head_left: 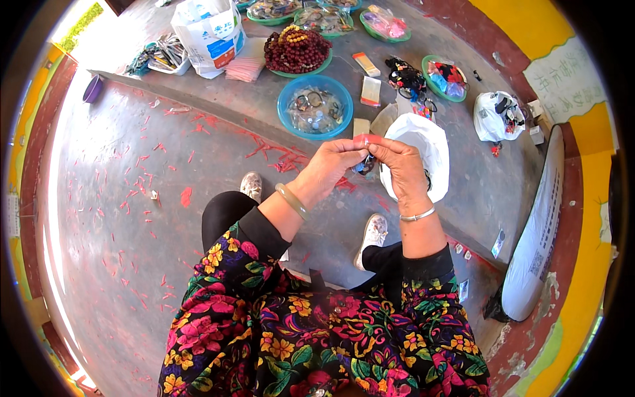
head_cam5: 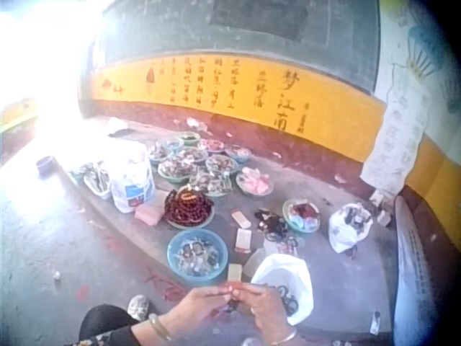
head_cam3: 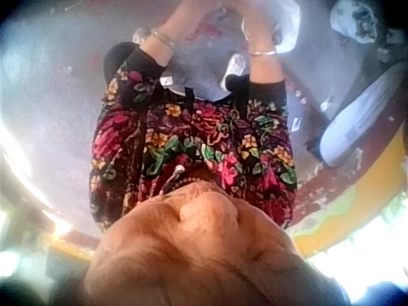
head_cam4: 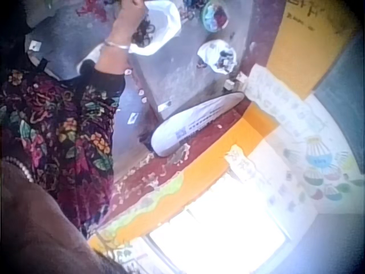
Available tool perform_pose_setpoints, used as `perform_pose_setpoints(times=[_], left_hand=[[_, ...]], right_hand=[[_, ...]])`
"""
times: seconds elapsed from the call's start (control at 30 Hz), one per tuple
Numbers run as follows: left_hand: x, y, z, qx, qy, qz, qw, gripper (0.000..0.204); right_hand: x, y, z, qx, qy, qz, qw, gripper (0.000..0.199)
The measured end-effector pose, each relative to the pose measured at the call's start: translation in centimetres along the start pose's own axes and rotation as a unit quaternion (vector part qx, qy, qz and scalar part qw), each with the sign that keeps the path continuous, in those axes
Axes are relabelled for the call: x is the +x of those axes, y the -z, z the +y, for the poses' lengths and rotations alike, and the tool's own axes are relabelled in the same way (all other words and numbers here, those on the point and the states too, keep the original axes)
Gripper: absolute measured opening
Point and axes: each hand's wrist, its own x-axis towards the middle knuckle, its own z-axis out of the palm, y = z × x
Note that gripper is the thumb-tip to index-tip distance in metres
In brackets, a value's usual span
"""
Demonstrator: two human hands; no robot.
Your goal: The person sits on the floor and handles small jewelry items, including rings and hair ties. They pick up items from a blue bowl and a white bag, place them into small plastic bags, and then insert the bags into small cardboard boxes.
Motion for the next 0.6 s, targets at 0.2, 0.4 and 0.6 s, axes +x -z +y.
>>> perform_pose_setpoints(times=[0.2, 0.4, 0.6], left_hand=[[0.1, 0.0, -0.1, 0.038, -0.041, 0.024, 0.998, 0.023], [-0.2, -0.1, 0.5, 0.024, -0.055, 0.069, 0.996, 0.020], [0.1, 0.1, 0.1, -0.092, -0.057, 0.057, 0.993, 0.013]], right_hand=[[0.3, -0.1, 0.6, -0.015, 0.071, 0.020, 0.997, 0.016], [-0.2, -0.7, -0.3, -0.023, 0.037, 0.035, 0.998, 0.014], [0.2, -0.4, 0.2, -0.011, 0.015, 0.057, 0.998, 0.015]])
